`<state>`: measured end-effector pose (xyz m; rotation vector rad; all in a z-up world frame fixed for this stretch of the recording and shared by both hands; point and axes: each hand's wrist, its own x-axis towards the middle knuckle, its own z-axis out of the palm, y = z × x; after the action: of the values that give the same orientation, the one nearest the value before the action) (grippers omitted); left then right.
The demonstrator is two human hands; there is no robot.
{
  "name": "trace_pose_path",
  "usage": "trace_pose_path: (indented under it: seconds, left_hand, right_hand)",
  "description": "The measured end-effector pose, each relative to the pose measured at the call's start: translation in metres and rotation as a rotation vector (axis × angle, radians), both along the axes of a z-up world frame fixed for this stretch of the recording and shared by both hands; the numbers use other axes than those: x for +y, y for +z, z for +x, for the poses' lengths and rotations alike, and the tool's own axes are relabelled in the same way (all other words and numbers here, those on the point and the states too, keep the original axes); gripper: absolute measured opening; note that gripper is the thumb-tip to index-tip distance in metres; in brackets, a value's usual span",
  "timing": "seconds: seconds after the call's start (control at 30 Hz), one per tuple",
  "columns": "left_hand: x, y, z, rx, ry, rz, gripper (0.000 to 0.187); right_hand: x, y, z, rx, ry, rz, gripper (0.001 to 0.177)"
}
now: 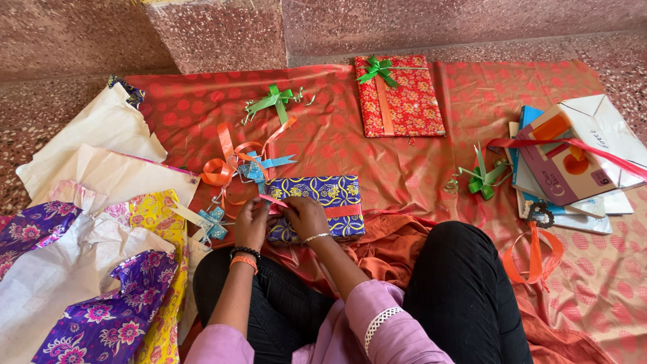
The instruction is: The person sits on a patterned floor covering and wraps a small rectangular gift box with blue and gold patterned paper. They secure the package with a red ribbon, tie a bow, and adjust the loops and tails to finish the presentation.
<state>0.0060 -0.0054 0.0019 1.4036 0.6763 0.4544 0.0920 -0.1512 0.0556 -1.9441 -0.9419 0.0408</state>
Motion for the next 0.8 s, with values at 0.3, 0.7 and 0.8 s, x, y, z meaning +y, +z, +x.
trace_pose_path:
  seconds: [0.3, 0.7, 0.8]
  left_hand:
    - [0.015, -0.023, -0.003, -0.108, 0.123, -0.106, 0.022]
    - [0.003, 0.012, -0.006, -0.055, 0.111, -0.105, 0.023]
    - [0.002, 0.016, -0.008, -0.03, 0.12, -0.119, 0.023]
  right_hand:
    - [0.005, 0.001, 0.002, 0.175, -0.062, -0.033, 0.023]
    - [0.01, -0.03, 0.023, 0.34, 0.109, -0.053, 0.024]
    - [0.012, -0.034, 0.026, 0.411, 0.103, -0.043, 0.027]
